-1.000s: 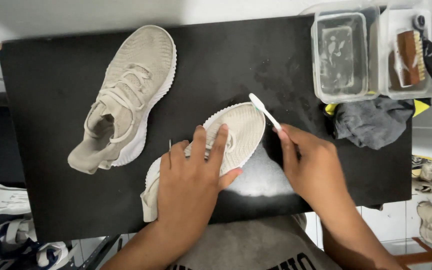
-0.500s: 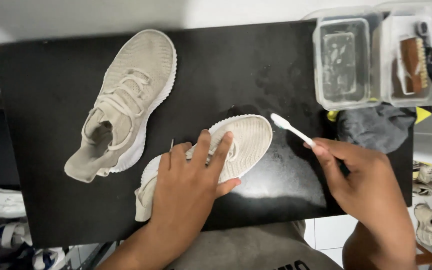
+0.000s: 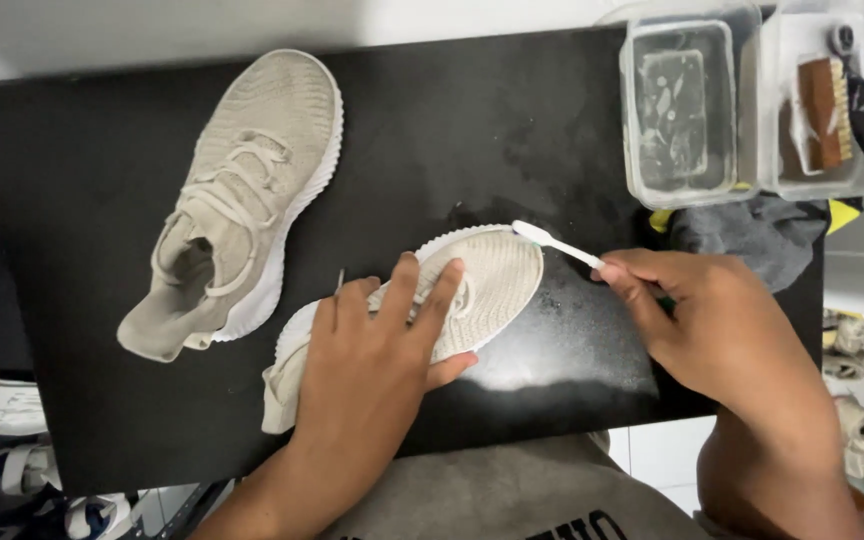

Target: Cleaning the midsole of a sneaker using a toothbrush, cloth, and cleaning solution.

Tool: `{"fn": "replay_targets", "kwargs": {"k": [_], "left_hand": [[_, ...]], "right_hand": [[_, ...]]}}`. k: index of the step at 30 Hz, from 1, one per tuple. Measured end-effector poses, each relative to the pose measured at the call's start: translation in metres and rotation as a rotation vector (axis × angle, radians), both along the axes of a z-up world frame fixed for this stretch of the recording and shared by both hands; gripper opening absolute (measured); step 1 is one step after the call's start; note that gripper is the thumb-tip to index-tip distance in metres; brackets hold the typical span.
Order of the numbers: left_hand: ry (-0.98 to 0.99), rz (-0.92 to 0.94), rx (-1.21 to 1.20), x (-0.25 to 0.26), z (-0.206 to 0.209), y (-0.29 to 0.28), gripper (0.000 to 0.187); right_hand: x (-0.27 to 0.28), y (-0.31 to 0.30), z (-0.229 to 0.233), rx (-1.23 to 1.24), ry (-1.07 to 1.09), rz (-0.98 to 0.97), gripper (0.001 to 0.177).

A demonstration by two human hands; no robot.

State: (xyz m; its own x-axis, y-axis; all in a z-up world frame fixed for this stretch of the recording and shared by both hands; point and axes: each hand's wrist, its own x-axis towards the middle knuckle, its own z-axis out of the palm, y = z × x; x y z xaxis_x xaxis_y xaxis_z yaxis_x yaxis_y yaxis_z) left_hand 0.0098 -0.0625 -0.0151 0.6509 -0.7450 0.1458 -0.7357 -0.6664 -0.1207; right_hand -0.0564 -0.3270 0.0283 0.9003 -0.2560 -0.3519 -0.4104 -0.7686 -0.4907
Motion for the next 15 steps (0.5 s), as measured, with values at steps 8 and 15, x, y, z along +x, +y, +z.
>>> {"fn": "replay_targets", "kwargs": {"k": [8, 15], "left_hand": [[0.004, 0.011, -0.008, 0.000, 0.000, -0.001, 0.093], [-0.006, 0.016, -0.024, 0.000, -0.003, 0.000, 0.094]], "right_hand": [[0.017, 0.000, -0.005, -0.017, -0.082, 0.149, 0.020], [0.030, 0.004, -0.010, -0.056, -0.207, 0.299, 0.025]]}}
